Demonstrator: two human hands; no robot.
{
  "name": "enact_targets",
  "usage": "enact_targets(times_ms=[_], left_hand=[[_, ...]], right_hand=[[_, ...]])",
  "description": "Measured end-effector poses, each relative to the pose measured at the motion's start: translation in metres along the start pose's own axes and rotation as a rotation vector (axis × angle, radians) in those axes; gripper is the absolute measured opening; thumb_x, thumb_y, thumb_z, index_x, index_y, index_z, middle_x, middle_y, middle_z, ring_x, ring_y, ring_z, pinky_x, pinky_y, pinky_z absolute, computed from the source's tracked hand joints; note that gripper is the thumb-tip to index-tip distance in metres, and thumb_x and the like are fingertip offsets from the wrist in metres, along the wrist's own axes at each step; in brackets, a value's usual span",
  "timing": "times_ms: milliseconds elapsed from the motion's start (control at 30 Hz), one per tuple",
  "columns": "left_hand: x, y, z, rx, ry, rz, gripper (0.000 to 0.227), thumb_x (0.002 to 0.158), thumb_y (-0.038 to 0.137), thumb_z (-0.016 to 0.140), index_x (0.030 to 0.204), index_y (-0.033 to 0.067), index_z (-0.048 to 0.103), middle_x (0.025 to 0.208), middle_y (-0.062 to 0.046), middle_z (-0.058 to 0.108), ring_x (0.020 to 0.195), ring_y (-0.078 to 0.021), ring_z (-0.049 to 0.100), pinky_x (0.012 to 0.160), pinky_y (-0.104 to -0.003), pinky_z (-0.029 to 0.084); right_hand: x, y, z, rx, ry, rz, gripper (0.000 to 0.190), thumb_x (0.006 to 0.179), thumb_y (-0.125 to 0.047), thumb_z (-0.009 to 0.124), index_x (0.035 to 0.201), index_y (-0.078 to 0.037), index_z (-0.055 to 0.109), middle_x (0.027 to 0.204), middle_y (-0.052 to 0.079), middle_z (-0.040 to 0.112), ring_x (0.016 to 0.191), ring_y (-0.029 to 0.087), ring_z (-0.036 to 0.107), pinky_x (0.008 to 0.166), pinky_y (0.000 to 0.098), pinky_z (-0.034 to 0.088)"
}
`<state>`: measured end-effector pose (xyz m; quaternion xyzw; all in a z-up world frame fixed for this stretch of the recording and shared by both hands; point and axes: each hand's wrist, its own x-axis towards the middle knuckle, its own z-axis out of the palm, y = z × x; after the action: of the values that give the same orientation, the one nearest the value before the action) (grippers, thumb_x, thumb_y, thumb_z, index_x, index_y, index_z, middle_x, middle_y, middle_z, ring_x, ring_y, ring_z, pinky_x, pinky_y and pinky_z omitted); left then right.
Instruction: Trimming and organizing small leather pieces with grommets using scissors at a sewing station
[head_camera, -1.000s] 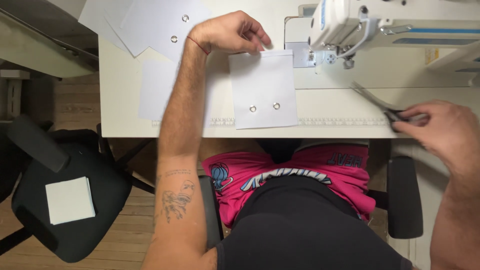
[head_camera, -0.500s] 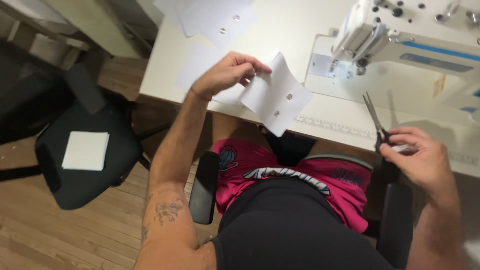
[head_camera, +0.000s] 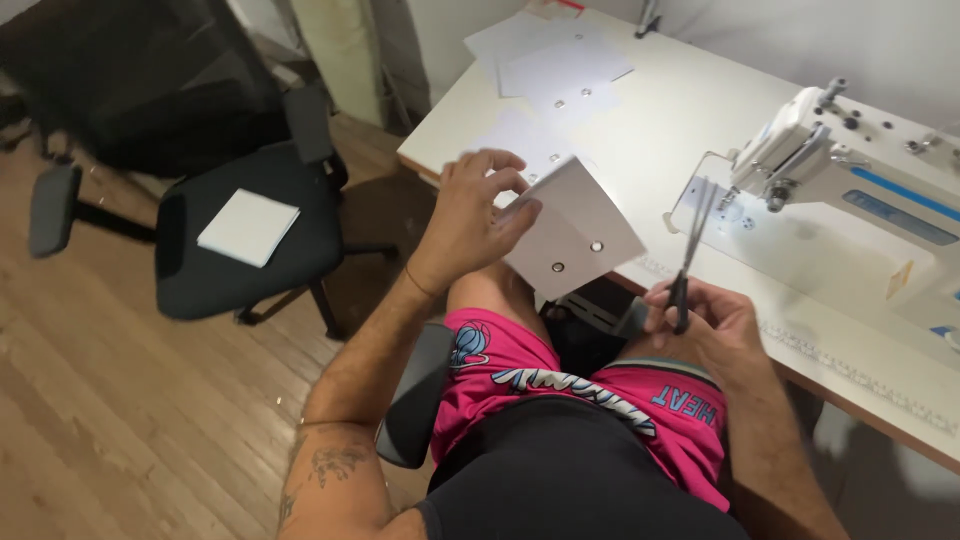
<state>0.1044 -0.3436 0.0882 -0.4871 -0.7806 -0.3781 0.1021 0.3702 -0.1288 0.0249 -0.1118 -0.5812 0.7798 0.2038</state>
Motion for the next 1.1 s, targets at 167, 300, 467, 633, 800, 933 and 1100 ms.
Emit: enact_targets(times_ms=[167, 300, 467, 633, 800, 933, 1100], left_hand=[[-0.062, 0.038, -0.036, -0.284, -0.047, -0.331, 0.031, 0.089, 0.022, 0.071, 0.120, 0.0234, 0.071, 0.094, -0.005, 0.079, 0.089, -0.0268, 0.077, 0.074, -0.037, 0.058], [-0.108, 0.063, -0.063, -0.004, -0.018, -0.509, 0.027, 0.093, 0.032, 0.063, 0.118, 0.0325, 0.072, 0.094, 0.002, 0.079, 0.087, -0.0255, 0.078, 0.073, -0.038, 0.061], [-0.157, 0.096, -0.086, 0.177, 0.149, -0.439, 0.017, 0.098, 0.034, 0.063, 0.111, 0.0276, 0.071, 0.083, -0.001, 0.074, 0.076, -0.0279, 0.075, 0.065, -0.038, 0.060], [-0.198, 0.122, -0.098, 0.348, 0.277, -0.374, 0.010, 0.104, 0.035, 0.063, 0.110, 0.0330, 0.071, 0.075, 0.007, 0.063, 0.070, -0.0161, 0.070, 0.061, -0.029, 0.057], [-0.222, 0.163, -0.111, 0.155, 0.249, -0.665, 0.019, 0.100, 0.049, 0.063, 0.106, 0.0371, 0.075, 0.079, 0.002, 0.072, 0.084, -0.0269, 0.074, 0.069, -0.040, 0.060], [-0.237, 0.190, -0.123, -0.039, 0.213, -0.834, 0.024, 0.097, 0.048, 0.063, 0.104, 0.0320, 0.079, 0.077, -0.001, 0.076, 0.088, -0.0351, 0.076, 0.076, -0.043, 0.060], [-0.247, 0.222, -0.135, -0.031, 0.197, -0.975, 0.025, 0.092, 0.053, 0.064, 0.102, 0.0364, 0.080, 0.074, 0.002, 0.078, 0.087, -0.0310, 0.078, 0.078, -0.040, 0.060]], right_hand=[[-0.002, 0.016, 0.028, 0.124, -0.251, 0.073, 0.033, 0.088, -0.011, 0.075, 0.098, 0.019, 0.064, 0.085, 0.028, 0.064, 0.054, 0.031, 0.070, 0.040, 0.0387, 0.061], [-0.009, 0.015, 0.060, 0.152, -0.466, 0.192, 0.034, 0.085, -0.012, 0.077, 0.092, 0.019, 0.066, 0.070, 0.023, 0.065, 0.048, 0.025, 0.068, 0.030, 0.0326, 0.056], [-0.039, 0.023, 0.088, 0.191, -0.602, 0.386, 0.038, 0.084, -0.013, 0.076, 0.089, 0.023, 0.065, 0.057, 0.023, 0.063, 0.042, 0.021, 0.064, 0.028, 0.0304, 0.053], [-0.063, 0.041, 0.096, 0.282, -0.718, 0.481, 0.038, 0.084, -0.014, 0.076, 0.089, 0.022, 0.064, 0.062, 0.027, 0.064, 0.042, 0.020, 0.060, 0.024, 0.0296, 0.048], [-0.075, 0.045, 0.108, 0.260, -0.822, 0.482, 0.036, 0.084, -0.014, 0.076, 0.092, 0.020, 0.065, 0.067, 0.025, 0.066, 0.042, 0.016, 0.058, 0.027, 0.0244, 0.046], [-0.075, 0.061, 0.111, 0.178, -0.930, 0.460, 0.034, 0.083, -0.012, 0.078, 0.092, 0.019, 0.065, 0.061, 0.019, 0.063, 0.043, 0.015, 0.058, 0.029, 0.0220, 0.045], [-0.079, 0.051, 0.137, 0.136, -1.040, 0.338, 0.024, 0.082, -0.006, 0.080, 0.091, 0.010, 0.065, 0.071, 0.016, 0.064, 0.049, 0.012, 0.056, 0.038, 0.0202, 0.045]])
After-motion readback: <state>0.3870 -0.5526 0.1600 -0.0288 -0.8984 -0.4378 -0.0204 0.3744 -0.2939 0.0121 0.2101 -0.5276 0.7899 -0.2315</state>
